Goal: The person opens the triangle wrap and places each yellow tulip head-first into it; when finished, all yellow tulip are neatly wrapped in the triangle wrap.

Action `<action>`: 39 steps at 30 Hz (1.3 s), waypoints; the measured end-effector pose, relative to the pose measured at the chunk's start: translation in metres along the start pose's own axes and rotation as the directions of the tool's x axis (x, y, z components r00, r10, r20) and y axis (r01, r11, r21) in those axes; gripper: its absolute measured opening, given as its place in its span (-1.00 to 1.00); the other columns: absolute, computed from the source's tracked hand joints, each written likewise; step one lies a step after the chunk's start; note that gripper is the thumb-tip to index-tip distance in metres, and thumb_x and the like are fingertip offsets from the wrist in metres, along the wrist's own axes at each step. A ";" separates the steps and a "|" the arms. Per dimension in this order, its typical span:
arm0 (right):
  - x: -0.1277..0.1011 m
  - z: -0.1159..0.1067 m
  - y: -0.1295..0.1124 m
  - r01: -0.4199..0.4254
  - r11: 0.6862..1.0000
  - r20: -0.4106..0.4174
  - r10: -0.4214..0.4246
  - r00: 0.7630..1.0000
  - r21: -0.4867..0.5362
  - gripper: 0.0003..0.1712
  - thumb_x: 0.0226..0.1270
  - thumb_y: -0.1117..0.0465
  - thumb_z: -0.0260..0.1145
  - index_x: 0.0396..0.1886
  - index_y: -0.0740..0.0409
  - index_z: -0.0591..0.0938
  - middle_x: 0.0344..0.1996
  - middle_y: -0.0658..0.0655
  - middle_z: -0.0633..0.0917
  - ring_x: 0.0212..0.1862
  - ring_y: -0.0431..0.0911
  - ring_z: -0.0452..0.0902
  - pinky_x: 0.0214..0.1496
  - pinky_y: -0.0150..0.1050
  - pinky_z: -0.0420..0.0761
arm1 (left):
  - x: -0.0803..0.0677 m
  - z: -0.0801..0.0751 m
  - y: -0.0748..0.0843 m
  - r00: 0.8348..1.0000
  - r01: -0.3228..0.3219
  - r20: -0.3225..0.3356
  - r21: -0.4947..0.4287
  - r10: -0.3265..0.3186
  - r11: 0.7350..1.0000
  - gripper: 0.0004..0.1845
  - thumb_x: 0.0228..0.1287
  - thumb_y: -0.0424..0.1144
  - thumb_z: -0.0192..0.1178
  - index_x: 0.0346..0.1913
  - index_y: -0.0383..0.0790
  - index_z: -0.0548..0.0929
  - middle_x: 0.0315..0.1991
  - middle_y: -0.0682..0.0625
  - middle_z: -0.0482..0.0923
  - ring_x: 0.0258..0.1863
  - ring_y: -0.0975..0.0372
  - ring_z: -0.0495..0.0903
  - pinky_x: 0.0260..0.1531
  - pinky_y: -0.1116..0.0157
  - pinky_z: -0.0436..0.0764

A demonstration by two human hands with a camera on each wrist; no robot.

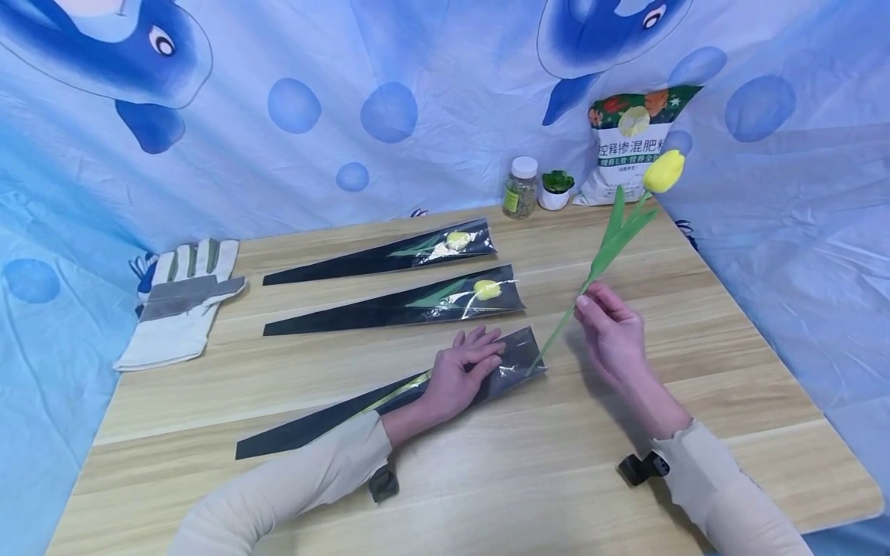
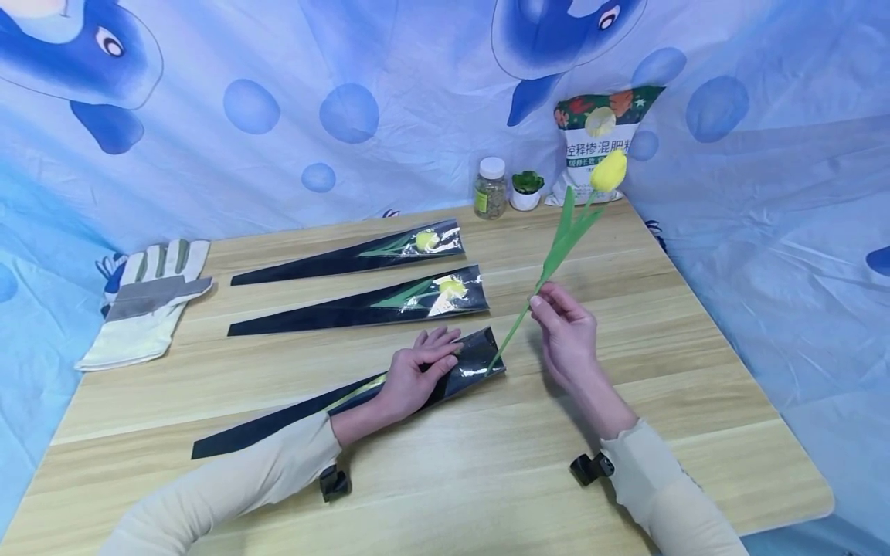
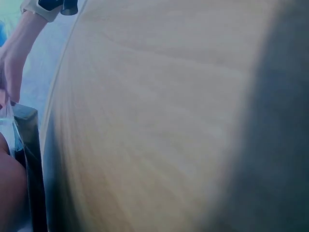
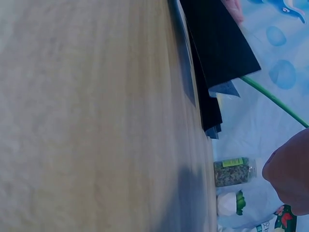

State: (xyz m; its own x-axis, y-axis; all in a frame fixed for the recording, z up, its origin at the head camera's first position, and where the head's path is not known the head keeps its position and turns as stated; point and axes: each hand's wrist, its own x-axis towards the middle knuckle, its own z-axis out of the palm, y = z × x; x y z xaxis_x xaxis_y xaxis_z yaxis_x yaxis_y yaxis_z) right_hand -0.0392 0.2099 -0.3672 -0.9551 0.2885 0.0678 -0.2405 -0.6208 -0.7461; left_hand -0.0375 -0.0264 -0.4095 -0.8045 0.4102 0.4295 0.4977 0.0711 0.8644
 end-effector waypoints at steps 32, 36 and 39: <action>-0.011 -0.007 0.004 -0.161 0.919 -0.051 0.153 0.987 -0.360 -0.78 0.30 0.49 0.33 -0.29 0.07 0.65 -0.35 -0.02 0.72 -0.26 -0.20 0.63 -0.04 -0.35 0.63 | 0.005 0.008 -0.011 1.000 -0.014 -0.022 -0.005 0.014 1.000 -0.76 0.29 -0.46 0.30 -0.01 -0.49 0.70 0.13 -0.32 0.57 0.31 -0.25 0.36 0.39 -0.25 -0.01; -0.013 -0.007 0.004 -0.200 0.887 -0.083 0.182 0.980 -0.415 -0.80 0.30 0.45 0.37 -0.28 0.05 0.65 -0.36 -0.03 0.71 -0.30 -0.24 0.60 -0.09 -0.37 0.62 | 0.006 0.009 -0.011 1.000 -0.007 -0.018 -0.008 0.006 1.000 -0.75 0.28 -0.46 0.31 -0.01 -0.48 0.70 0.14 -0.32 0.56 0.32 -0.24 0.35 0.40 -0.23 -0.01; -0.014 -0.006 0.005 -0.236 0.876 -0.120 0.204 0.972 -0.421 -0.80 0.28 0.44 0.39 -0.30 0.03 0.66 -0.37 -0.05 0.72 -0.34 -0.25 0.57 -0.13 -0.38 0.61 | 0.007 0.010 -0.011 1.000 -0.001 -0.017 -0.004 0.001 1.000 -0.75 0.27 -0.46 0.32 0.00 -0.47 0.70 0.15 -0.30 0.56 0.33 -0.23 0.34 0.41 -0.22 -0.02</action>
State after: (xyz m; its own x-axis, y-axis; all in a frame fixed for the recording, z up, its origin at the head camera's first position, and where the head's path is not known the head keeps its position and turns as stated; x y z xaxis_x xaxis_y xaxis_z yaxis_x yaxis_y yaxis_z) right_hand -0.0261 0.2073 -0.3756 -0.9563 0.2408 -0.1656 0.0876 -0.3045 -0.9485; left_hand -0.0451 -0.0153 -0.4188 -0.8092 0.3952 0.4348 0.4974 0.0668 0.8649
